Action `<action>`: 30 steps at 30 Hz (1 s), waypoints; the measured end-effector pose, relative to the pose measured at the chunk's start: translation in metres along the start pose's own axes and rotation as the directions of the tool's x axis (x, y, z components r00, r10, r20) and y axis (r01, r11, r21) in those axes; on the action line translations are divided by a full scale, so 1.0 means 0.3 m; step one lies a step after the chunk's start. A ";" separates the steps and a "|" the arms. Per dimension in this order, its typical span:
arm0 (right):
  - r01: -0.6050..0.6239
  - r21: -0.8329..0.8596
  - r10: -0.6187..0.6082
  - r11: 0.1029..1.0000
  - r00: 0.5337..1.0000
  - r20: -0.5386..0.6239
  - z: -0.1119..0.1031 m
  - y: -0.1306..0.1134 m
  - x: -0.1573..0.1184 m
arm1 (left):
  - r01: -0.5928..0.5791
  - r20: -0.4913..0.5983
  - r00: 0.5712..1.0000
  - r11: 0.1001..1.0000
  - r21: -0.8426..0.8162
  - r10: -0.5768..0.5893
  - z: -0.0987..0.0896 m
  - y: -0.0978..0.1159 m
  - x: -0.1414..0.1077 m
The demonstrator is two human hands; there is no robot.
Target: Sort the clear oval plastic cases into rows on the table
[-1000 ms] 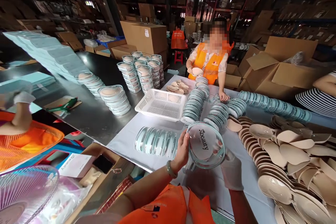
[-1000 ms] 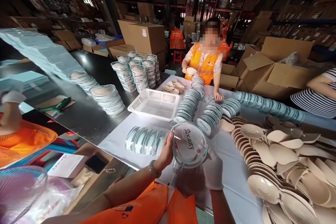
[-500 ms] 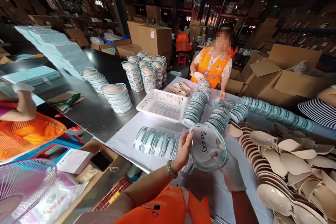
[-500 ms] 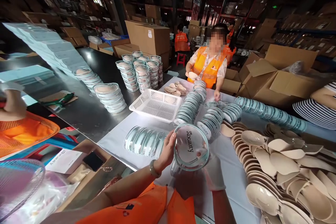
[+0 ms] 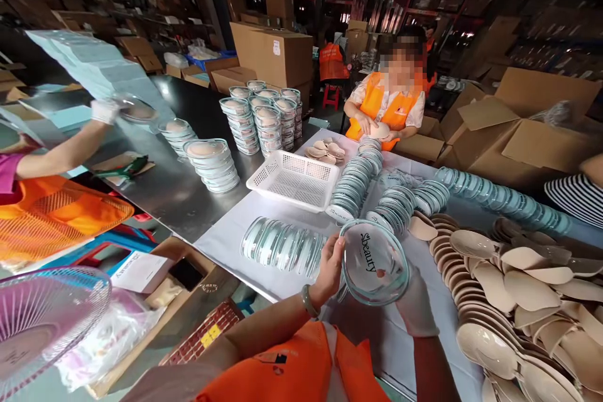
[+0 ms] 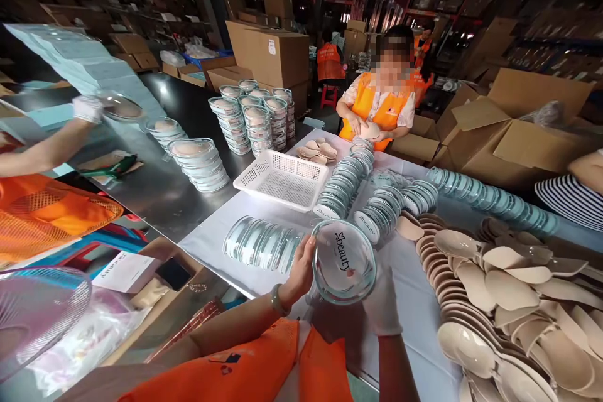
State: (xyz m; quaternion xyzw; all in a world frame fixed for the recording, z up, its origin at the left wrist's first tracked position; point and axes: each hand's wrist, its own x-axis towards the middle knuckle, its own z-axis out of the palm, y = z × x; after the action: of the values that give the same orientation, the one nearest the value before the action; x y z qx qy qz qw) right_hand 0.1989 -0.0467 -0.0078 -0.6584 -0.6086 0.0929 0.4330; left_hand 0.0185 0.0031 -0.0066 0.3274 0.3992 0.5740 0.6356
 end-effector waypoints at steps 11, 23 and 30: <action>-0.246 0.215 0.230 0.945 0.968 0.100 -0.023 -0.006 0.004 | -0.005 0.092 0.996 0.998 0.066 -0.001 -0.015 0.041 0.025; -0.645 0.463 0.567 0.607 0.761 0.316 0.031 -0.088 -0.104 | -0.198 0.021 0.980 0.960 0.199 0.198 -0.025 -0.037 0.002; -0.531 0.484 0.398 0.696 0.846 0.356 0.058 -0.061 -0.136 | -0.190 -0.002 0.981 0.967 0.171 0.193 -0.026 -0.090 -0.023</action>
State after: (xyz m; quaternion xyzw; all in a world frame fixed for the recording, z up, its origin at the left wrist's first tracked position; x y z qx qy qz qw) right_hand 0.1646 -0.0768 -0.0223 -0.6177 -0.4103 0.4490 0.4984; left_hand 0.0242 -0.0076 -0.0328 0.4122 0.4191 0.5995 0.5432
